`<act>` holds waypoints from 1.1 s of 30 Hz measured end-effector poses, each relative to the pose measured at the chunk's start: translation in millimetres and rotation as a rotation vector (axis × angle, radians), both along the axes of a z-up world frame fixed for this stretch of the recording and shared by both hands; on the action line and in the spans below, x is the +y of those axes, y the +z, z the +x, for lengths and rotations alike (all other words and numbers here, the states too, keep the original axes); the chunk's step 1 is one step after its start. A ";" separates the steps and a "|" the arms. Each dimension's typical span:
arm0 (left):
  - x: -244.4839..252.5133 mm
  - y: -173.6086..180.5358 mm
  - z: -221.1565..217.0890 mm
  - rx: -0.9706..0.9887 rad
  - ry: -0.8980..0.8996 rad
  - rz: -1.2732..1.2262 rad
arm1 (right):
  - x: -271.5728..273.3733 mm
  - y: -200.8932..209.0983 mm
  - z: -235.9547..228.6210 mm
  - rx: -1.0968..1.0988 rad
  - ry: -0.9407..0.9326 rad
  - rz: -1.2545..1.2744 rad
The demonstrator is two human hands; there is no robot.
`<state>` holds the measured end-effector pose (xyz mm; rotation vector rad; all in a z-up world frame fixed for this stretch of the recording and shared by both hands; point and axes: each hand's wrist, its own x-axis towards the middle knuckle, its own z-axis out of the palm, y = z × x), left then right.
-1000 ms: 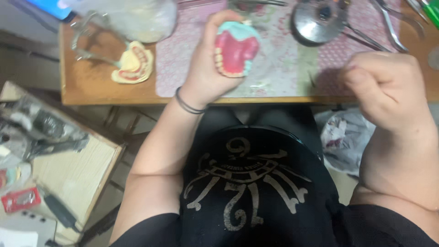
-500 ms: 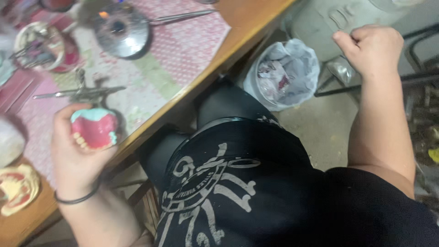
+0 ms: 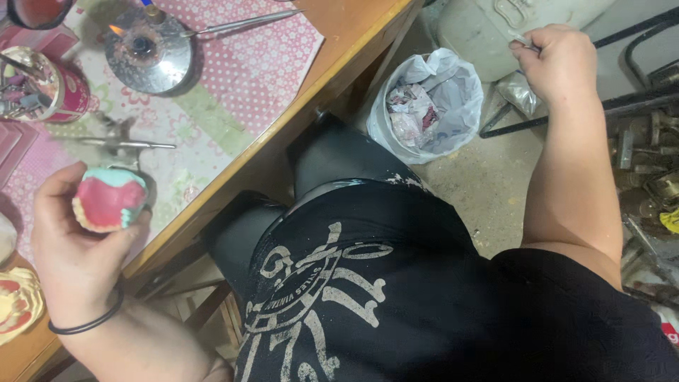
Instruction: The person is assembling a dental prosthesis by placing small artificial teeth into a pink and blue mold. They use a metal tool to adjust the teeth and a pair of pliers to cut a small metal wire, which is then inserted into the mold.
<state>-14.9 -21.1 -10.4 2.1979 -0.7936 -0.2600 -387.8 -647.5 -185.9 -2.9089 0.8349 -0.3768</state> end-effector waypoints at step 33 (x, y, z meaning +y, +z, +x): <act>29.9 -24.9 11.6 -0.227 0.186 -0.209 | 218.9 109.2 326.5 -0.429 0.848 0.144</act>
